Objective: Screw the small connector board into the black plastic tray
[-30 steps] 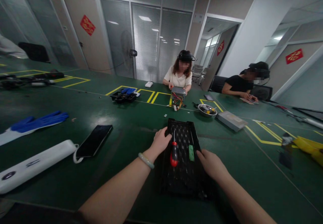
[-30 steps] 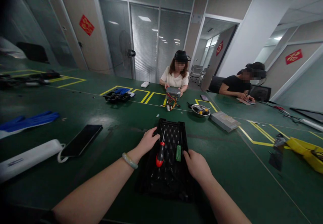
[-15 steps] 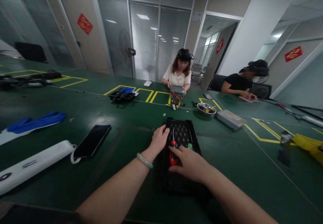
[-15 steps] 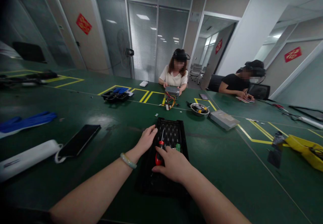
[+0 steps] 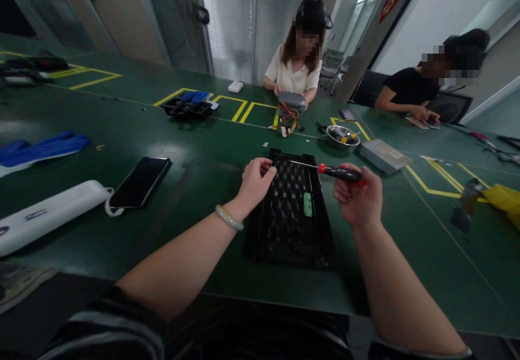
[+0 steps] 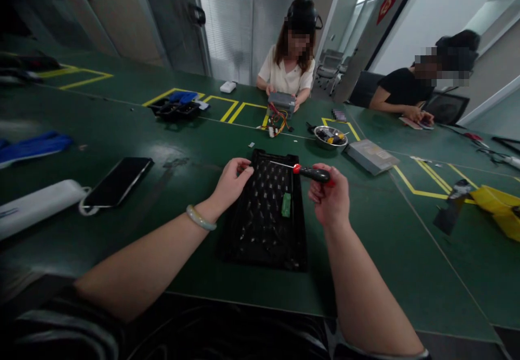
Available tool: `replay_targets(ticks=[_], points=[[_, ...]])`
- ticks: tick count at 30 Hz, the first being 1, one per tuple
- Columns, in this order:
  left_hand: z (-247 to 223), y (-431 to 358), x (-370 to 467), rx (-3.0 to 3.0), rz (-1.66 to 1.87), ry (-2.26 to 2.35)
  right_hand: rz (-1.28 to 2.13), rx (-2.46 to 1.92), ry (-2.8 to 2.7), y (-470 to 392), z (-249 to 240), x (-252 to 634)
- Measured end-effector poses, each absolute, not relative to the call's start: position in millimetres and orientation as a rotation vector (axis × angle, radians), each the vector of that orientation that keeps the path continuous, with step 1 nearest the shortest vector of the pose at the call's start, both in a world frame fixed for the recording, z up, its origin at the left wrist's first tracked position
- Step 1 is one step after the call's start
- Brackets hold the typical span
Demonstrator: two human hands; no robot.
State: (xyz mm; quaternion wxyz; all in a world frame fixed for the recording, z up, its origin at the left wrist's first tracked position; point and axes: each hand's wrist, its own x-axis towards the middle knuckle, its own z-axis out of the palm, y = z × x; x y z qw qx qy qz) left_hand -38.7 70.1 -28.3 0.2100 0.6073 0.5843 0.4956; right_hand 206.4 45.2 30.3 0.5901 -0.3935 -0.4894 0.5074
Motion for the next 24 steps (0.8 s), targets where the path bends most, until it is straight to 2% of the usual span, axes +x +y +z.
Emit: replay_targets(ticks=[2, 6, 10, 17, 24], points=[[-13, 59, -39, 1.798, 1.32, 1.553, 1.271, -0.766, -0.895, 55, 28, 220], [22, 28, -39, 2.428, 0.628, 1.233, 1.384, -0.621, -0.651, 66, 14, 231], [33, -1, -39, 2.532, 0.205, 1.025, 1.503, -0.53, -0.579, 68, 0, 224], [16, -22, -41, 2.542, 0.214, 1.053, 1.601, -0.444, -0.5, 67, -10, 212], [24, -18, -30, 2.585, 0.184, 0.967, 1.635, -0.395, -0.459, 74, -17, 213]])
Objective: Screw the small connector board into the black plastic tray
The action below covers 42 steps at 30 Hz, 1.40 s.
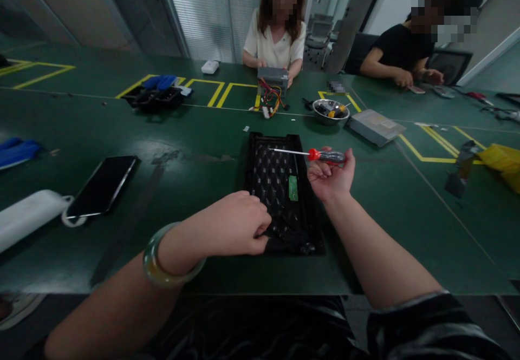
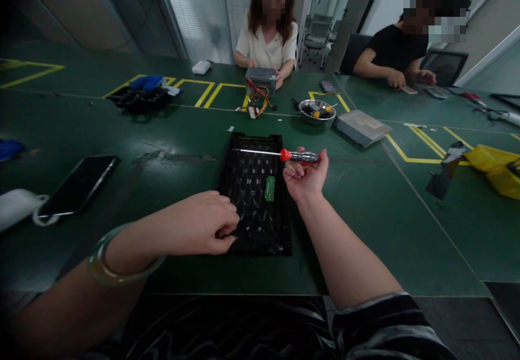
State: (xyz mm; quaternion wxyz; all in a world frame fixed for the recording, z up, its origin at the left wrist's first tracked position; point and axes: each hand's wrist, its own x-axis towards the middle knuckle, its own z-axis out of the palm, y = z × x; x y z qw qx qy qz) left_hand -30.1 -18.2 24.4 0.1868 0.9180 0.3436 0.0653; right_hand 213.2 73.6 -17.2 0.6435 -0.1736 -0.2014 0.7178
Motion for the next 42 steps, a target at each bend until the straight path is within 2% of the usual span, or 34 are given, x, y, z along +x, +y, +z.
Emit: replay_targets(ticks=[6, 17, 27, 34, 42], points=[[21, 2, -30, 2.571, 0.191, 1.056, 1.663, -0.36, -0.463, 74, -18, 214], [29, -11, -12, 2.729, 0.192, 0.632, 1.732, -0.252, -0.356, 76, -21, 217], [30, -9, -8, 2.691, 0.199, 0.567, 1.792, -0.196, -0.294, 79, -23, 220], [14, 17, -16, 2.657, 0.423, 1.028, 1.799, -0.182, -0.276, 79, -23, 220], [-3, 18, 7, 2.677, 0.469, 1.197, 1.803, -0.167, -0.226, 79, -23, 221]])
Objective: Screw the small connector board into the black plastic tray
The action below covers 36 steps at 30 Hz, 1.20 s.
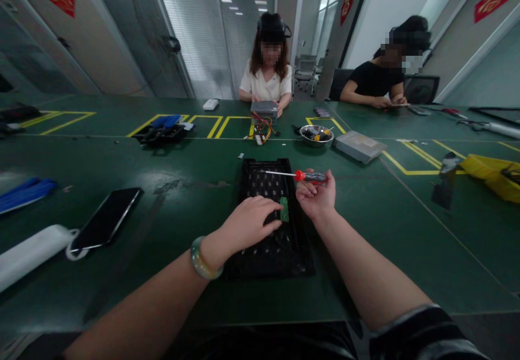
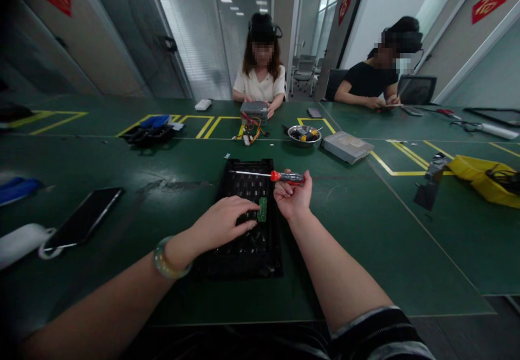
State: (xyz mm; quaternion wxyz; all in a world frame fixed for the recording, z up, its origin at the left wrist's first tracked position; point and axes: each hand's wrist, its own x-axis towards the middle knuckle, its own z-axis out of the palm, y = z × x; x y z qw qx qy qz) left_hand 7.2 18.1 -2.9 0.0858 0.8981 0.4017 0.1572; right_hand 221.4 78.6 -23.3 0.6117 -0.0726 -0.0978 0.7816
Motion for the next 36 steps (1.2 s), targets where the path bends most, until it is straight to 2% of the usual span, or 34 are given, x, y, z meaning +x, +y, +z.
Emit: replay_targets(ticks=[12, 18, 27, 36], points=[[6, 15, 38, 2.668, 0.137, 1.395, 1.797, -0.174, -0.187, 77, -21, 221], [10, 17, 38, 2.687, 0.035, 1.34, 1.787, -0.183, -0.172, 78, -22, 221], [6, 27, 47, 2.578, 0.18, 1.384, 1.786, -0.192, -0.187, 75, -20, 221], [8, 41, 46, 2.586, 0.181, 1.317, 1.796, -0.173, -0.166, 79, -23, 223]])
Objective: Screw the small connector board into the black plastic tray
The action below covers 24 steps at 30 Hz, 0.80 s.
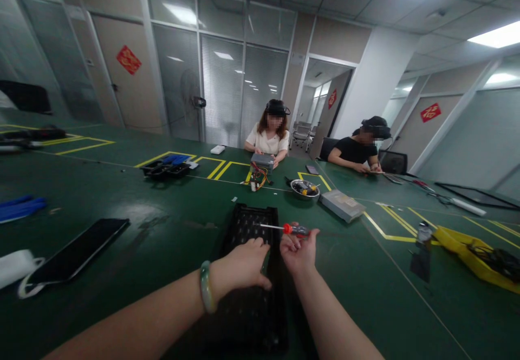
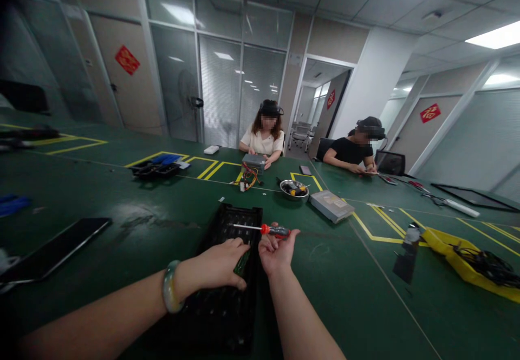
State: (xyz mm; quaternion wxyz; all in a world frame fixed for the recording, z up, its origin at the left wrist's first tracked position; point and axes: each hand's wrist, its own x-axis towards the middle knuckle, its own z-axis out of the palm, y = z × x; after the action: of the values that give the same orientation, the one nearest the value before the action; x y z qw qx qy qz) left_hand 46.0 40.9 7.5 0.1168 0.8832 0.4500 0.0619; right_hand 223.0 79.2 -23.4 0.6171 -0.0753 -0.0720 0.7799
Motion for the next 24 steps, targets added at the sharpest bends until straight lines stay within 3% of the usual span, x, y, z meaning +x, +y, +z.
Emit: replay_targets(ticks=[24], points=[[12.9, 43.6, 42.9, 2.529, 0.278, 1.315, 1.809, -0.16, -0.148, 79.5, -26.1, 223.7]])
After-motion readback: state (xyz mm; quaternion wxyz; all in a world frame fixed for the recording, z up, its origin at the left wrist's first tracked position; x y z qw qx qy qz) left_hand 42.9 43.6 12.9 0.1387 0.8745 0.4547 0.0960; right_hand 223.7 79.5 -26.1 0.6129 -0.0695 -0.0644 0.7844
